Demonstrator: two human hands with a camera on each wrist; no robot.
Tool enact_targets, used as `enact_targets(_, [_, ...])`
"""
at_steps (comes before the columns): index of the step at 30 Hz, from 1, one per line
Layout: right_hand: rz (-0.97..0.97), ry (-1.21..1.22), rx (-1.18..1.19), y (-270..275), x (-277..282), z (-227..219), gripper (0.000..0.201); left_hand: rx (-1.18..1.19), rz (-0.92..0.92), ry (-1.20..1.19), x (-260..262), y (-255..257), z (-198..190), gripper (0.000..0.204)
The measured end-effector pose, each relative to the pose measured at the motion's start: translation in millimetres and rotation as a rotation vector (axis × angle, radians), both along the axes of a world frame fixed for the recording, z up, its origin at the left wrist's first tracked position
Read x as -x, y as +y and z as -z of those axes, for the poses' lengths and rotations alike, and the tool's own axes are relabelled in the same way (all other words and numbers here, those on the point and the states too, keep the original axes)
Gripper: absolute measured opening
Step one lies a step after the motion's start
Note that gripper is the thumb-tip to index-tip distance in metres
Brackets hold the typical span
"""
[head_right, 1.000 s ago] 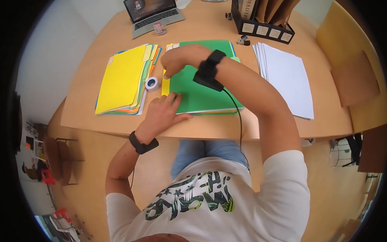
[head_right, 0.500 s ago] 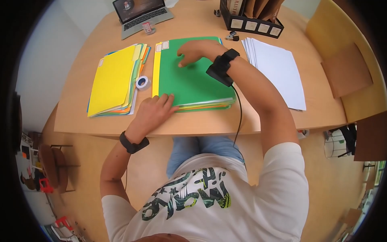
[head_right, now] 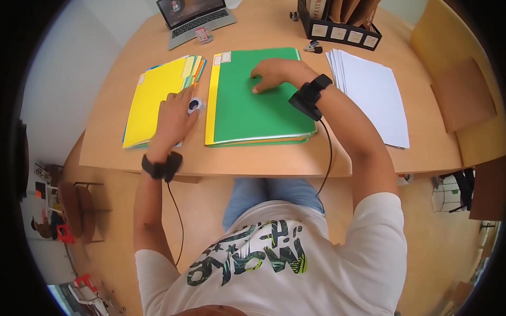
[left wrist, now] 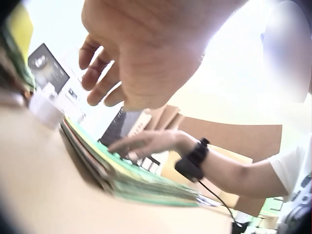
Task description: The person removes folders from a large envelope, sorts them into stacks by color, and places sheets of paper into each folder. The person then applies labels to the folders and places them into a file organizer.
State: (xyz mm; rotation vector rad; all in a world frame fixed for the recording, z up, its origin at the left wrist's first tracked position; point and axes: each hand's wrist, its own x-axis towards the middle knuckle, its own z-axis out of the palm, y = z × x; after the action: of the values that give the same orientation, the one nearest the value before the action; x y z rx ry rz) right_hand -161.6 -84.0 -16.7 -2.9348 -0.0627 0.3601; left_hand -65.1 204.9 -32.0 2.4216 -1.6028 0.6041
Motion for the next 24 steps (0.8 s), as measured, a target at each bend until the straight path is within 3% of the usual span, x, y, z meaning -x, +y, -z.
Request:
enact_targets(4, [0.019, -0.065, 0.001, 7.5, -2.1, -4.5, 0.055, -0.314, -0.086, 0.119, -22.2, -8.1, -2.3, 0.05])
enact_targets(7, [0.006, -0.281, -0.172, 24.9, -1.2, -8.4, 0.049, -0.032, -0.06, 0.384, -14.0, -11.9, -11.5, 0.052])
enact_targets(10, [-0.038, -0.555, -0.465, 52.9, -1.0, -15.2, 0.041, 0.244, 0.022, 1.01, 4.3, -23.3, -23.6, 0.049])
enact_targets(12, [-0.133, -0.699, -0.561, 68.3, -4.9, -16.8, 0.034, 0.363, 0.174, 1.207, 9.5, -32.3, -14.6, 0.044])
enact_targets(13, [-0.152, -0.719, -0.444, 73.3, -8.4, -14.0, 0.032, 0.426, 0.252, 1.303, 10.0, -35.8, -9.7, 0.041])
enact_targets(18, [-0.307, -0.823, 0.054, 87.4, -7.5, -11.4, 0.025, 0.501, 0.301, 1.491, 1.7, -39.6, 7.4, 0.041])
enact_targets(24, [-0.545, -0.957, 0.117, 78.6, -24.3, -17.1, 0.015, 0.53, 0.187, 1.566, -2.9, -28.2, 5.1, 0.042])
